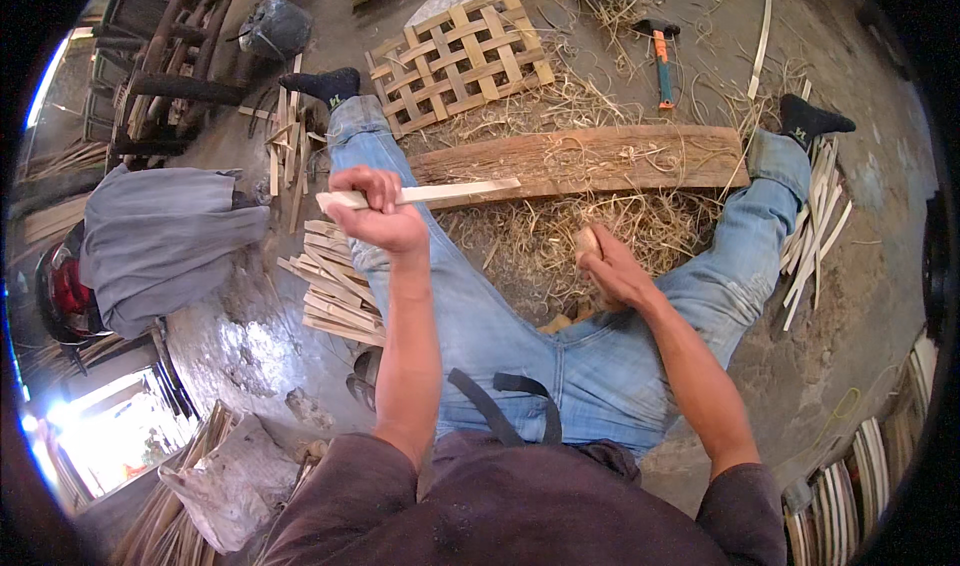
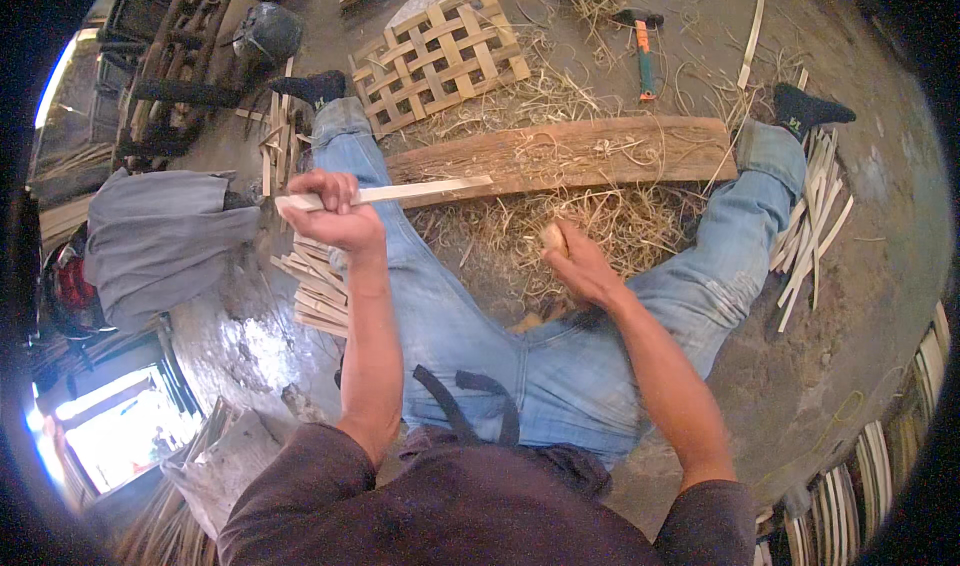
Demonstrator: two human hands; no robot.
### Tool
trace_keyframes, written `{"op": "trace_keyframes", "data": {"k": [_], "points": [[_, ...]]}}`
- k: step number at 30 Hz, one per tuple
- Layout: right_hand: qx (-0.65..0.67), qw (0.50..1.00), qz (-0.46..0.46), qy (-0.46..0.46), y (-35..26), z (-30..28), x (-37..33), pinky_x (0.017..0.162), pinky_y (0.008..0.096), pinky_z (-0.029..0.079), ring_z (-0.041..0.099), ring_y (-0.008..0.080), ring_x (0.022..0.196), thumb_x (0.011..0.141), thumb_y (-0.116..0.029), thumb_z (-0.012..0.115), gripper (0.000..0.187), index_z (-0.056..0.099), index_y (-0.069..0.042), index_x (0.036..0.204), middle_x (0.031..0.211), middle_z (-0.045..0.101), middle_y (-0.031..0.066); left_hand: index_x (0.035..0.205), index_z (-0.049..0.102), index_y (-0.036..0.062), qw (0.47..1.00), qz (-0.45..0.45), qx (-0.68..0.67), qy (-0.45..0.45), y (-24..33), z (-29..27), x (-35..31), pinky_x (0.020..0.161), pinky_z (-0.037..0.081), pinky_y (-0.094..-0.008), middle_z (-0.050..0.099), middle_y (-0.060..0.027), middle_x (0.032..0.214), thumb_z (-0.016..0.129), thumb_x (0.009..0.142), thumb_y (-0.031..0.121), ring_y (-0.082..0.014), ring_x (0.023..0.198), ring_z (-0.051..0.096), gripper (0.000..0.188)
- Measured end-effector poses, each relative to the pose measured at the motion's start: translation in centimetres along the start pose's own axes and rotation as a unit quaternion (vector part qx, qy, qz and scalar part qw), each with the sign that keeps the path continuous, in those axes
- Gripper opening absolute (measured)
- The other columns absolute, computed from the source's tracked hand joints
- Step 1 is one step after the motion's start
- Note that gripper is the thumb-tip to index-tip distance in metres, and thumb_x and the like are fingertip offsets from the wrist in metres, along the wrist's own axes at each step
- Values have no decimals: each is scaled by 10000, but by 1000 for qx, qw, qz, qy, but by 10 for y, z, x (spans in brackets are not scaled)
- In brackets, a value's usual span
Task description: The person sits on the floor and uses a knife to shave thin strips of wood, repeatedly scraping along the length of each piece. The person holds the wood in one hand and the knife in the other, producing wood shavings that fall onto the floor.
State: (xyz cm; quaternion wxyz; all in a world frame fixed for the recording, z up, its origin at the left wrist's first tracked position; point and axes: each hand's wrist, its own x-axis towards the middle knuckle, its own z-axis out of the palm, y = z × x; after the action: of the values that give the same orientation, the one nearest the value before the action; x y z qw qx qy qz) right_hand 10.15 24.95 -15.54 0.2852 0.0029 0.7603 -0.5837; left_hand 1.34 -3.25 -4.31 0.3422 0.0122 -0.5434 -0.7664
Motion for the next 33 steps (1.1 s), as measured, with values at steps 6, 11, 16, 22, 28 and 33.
{"op": "trace_keyframes", "data": {"k": [6,11,16,22,28,33], "points": [[-90,995,-49,16,-25,11,-1,759,448,486,618,394,843,878,-302,603,414,474,-14,1146,906,611,220,731,369,98,999,35,3,-38,2,-6,-10,428,157,-225,283,23,567,372,901,719,-66,443,221,643],[-123,991,-49,17,-20,27,8,739,476,483,622,409,839,879,-289,604,374,481,6,1075,870,619,216,720,351,101,998,30,-19,-55,-6,2,-6,452,192,-242,303,6,610,432,895,673,-88,485,244,603],[-148,988,34,-15,-37,54,15,722,489,494,619,438,838,845,-308,637,427,490,20,1074,866,625,248,726,360,105,998,53,-23,-33,8,21,-15,497,235,-258,327,-14,660,501,889,537,-109,545,296,484],[-66,990,-122,-36,-90,76,-3,657,454,496,630,393,736,774,-305,771,565,482,15,1139,763,604,229,668,332,110,994,89,-9,-57,11,5,-17,452,141,-258,251,15,568,463,888,672,-89,465,183,618],[-52,997,-54,-36,-103,69,16,714,497,509,625,461,808,818,-328,715,508,494,16,1121,850,634,259,667,340,107,991,67,-27,-115,0,3,-16,454,158,-264,268,16,566,462,906,646,-86,464,207,602],[-45,997,-29,-56,-96,68,28,683,507,517,636,462,778,835,-281,674,426,519,29,1082,796,632,295,660,355,113,984,65,-31,-162,3,9,-20,453,159,-265,290,21,558,515,898,618,-81,459,217,581]]}}
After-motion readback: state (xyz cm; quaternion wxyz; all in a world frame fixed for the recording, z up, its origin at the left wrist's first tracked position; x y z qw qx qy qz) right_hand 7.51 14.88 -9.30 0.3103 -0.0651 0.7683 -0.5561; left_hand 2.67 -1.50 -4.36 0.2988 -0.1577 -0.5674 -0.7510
